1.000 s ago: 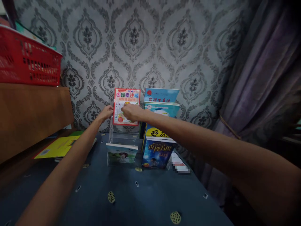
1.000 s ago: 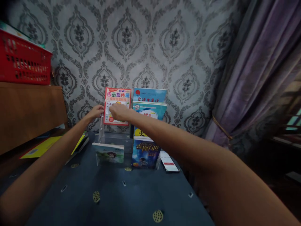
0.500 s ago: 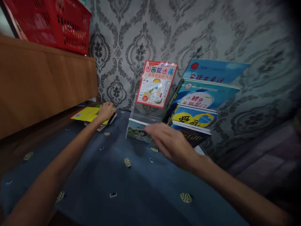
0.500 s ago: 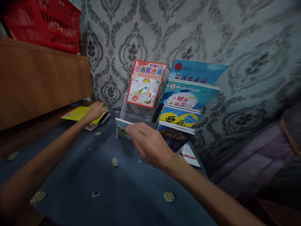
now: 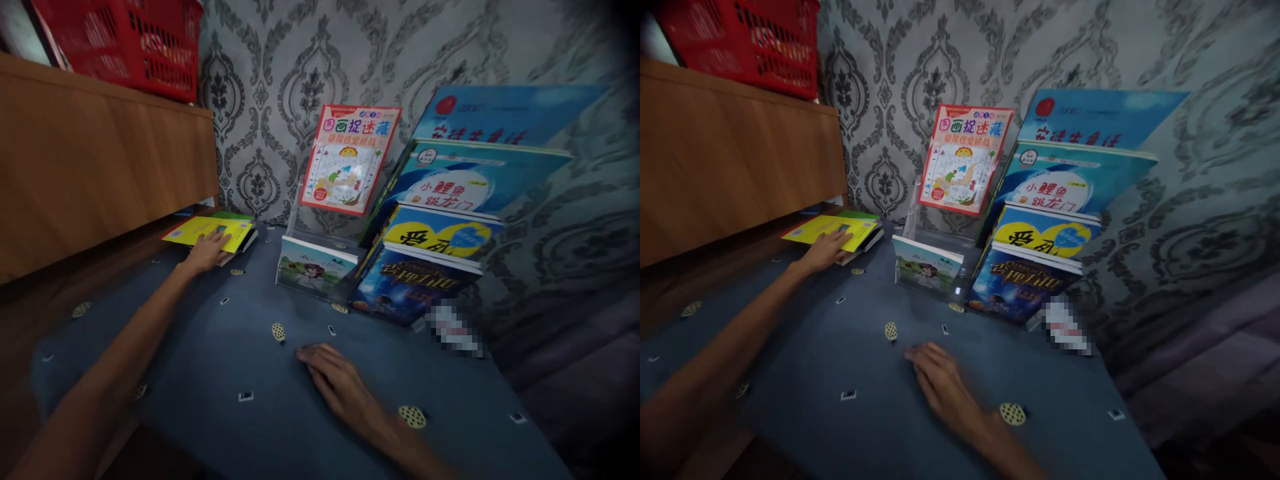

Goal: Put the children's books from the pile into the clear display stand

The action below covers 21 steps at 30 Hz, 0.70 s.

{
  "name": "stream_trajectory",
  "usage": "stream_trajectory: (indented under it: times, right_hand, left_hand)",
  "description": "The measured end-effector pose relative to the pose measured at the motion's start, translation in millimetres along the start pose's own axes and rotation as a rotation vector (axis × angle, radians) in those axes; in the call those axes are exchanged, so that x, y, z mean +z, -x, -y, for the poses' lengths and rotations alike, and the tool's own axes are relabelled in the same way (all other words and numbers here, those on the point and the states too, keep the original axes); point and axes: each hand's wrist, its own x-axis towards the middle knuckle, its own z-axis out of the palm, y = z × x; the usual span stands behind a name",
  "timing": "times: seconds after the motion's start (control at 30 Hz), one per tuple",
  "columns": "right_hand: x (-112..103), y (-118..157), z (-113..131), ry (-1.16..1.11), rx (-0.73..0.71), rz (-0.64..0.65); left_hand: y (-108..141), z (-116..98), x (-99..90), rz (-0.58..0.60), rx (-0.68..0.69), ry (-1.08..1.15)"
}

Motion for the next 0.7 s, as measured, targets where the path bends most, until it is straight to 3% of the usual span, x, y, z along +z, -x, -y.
stream_trajectory:
  times: [0.3, 0.7]
  right_hand:
    - [-2, 5, -2, -0.069, 0.025, -0.048]
    - [-2, 5, -4, -0.098, 0.038, -0.020]
  left_hand:
    - [33, -14, 8.2, -0.118, 0.053, -0.128]
    - [99, -29, 23.9, -0.029, 0.109, -0.122]
